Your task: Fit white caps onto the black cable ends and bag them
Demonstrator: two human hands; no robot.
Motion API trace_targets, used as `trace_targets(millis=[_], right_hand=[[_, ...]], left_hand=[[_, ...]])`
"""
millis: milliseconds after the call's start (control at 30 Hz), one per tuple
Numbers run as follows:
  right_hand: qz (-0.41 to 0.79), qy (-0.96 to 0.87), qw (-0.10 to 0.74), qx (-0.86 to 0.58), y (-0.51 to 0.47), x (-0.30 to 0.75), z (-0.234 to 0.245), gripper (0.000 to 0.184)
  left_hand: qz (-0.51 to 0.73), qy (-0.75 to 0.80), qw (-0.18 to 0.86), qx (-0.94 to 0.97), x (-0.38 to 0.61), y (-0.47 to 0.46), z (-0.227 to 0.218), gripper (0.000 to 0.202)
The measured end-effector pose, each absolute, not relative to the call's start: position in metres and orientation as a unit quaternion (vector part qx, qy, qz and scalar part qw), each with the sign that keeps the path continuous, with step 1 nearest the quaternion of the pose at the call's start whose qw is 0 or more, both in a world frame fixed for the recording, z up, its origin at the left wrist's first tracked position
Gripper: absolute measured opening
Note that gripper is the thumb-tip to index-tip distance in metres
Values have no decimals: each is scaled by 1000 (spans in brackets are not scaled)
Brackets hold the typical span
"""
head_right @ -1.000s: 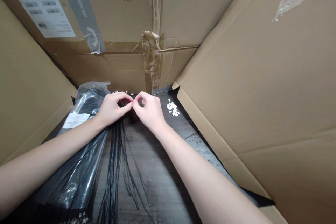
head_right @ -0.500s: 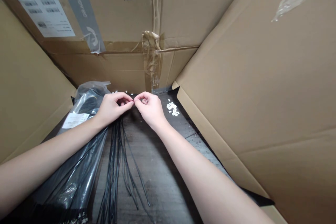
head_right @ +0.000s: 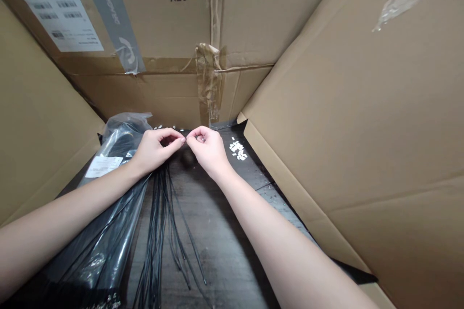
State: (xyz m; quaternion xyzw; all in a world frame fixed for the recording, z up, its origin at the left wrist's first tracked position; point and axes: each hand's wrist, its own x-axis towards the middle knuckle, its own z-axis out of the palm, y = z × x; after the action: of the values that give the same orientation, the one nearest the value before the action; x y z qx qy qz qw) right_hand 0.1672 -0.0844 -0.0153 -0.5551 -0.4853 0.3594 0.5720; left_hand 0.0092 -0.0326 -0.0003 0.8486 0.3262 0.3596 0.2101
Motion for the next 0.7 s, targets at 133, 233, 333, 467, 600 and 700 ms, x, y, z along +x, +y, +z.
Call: trace_targets(millis=[133, 233, 333, 467, 600, 700], right_hand=[[407, -445, 590, -537, -82, 168, -17, 14], [445, -418, 610, -505, -81, 169, -18, 15], [478, -398, 620, -479, -81, 170, -16, 15], [510, -387, 621, -453, -82, 171, -14, 16], [527, -380, 620, -441, -84, 171, -11, 16], [543, -366, 621, -432, -84, 174, -9, 16]], left_hand=[[345, 341, 299, 822, 10, -32, -1, 24], [335, 333, 386, 793, 11, -30, 0, 23], [331, 332, 454, 758, 12, -28, 2, 23], [305, 339, 542, 706, 12, -28, 3, 26], [274, 338, 612, 660, 10, -28, 2, 27], [261, 323, 650, 637, 9, -29, 2, 30]])
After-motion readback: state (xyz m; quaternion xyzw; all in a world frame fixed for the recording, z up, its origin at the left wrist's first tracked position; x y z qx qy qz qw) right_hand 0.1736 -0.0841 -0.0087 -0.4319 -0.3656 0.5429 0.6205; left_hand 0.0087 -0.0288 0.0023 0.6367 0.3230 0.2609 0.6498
